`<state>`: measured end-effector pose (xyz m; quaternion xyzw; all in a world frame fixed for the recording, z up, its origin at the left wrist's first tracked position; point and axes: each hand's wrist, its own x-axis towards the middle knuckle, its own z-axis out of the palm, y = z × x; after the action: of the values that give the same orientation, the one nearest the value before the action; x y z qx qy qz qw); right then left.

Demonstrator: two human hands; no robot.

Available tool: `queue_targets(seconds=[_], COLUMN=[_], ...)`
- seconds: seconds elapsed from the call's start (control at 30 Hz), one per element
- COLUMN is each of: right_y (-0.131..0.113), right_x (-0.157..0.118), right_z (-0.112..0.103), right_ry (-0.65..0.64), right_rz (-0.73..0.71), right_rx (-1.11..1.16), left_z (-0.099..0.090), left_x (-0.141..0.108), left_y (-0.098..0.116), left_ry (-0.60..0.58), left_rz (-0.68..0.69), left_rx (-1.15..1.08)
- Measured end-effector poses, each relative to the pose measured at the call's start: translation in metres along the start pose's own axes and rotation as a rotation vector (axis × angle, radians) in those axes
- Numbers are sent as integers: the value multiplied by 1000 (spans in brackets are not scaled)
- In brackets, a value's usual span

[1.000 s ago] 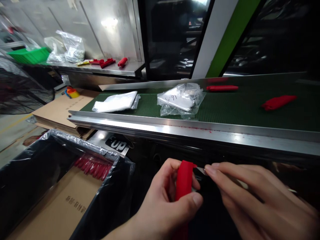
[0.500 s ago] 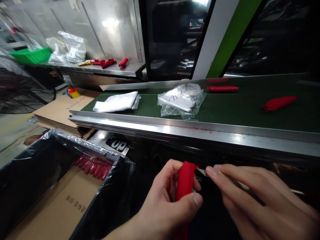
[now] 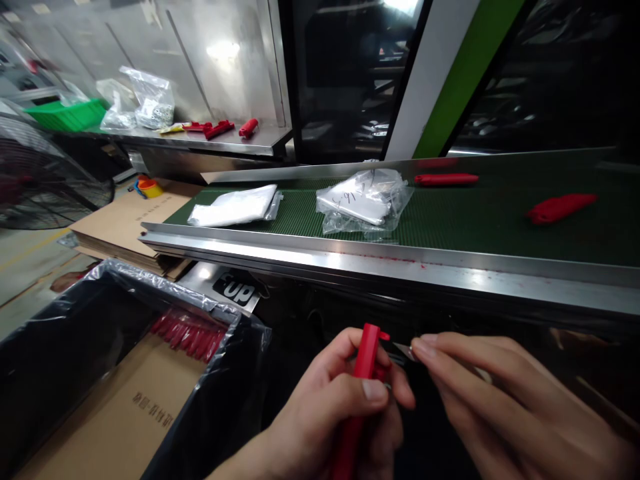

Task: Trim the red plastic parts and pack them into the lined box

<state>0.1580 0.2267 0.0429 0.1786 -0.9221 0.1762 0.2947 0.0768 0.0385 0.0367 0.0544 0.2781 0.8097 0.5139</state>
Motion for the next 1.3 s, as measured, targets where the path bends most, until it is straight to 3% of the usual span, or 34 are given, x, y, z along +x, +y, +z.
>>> queue_targets(seconds=[0.23,0.43,0.57,0.63,0.73,0.8,0.9,1.3], right_y=[-6,-2,-1,-1,-2,-2,-1,-3], right_x=[5,3,2,1,0,-1,-1,-2], right_z=[2,5,6,5,3,3,4,6], right_ry=[-17,-22,40,94,64,39,38,30], right_rz=[28,-3,102,139,28,-11,-5,-34], right_rx=[10,10,-41,-13,31,40,24,-62], left_z=[2,-2,-13,-16,-18,-18,-19,-16], left_x=[-1,-2,2,4,4,5,8,10], left_y=[0,-3,-9,-11,-13,-15,-17,-21], left_ry=[-74,-54,-240,-254,-184,-245,-345,-363], left_rz=[5,12,42,61,46,50,65,68], left_rx=[-36,-46,-61,-81,-105,-132,-175,-177])
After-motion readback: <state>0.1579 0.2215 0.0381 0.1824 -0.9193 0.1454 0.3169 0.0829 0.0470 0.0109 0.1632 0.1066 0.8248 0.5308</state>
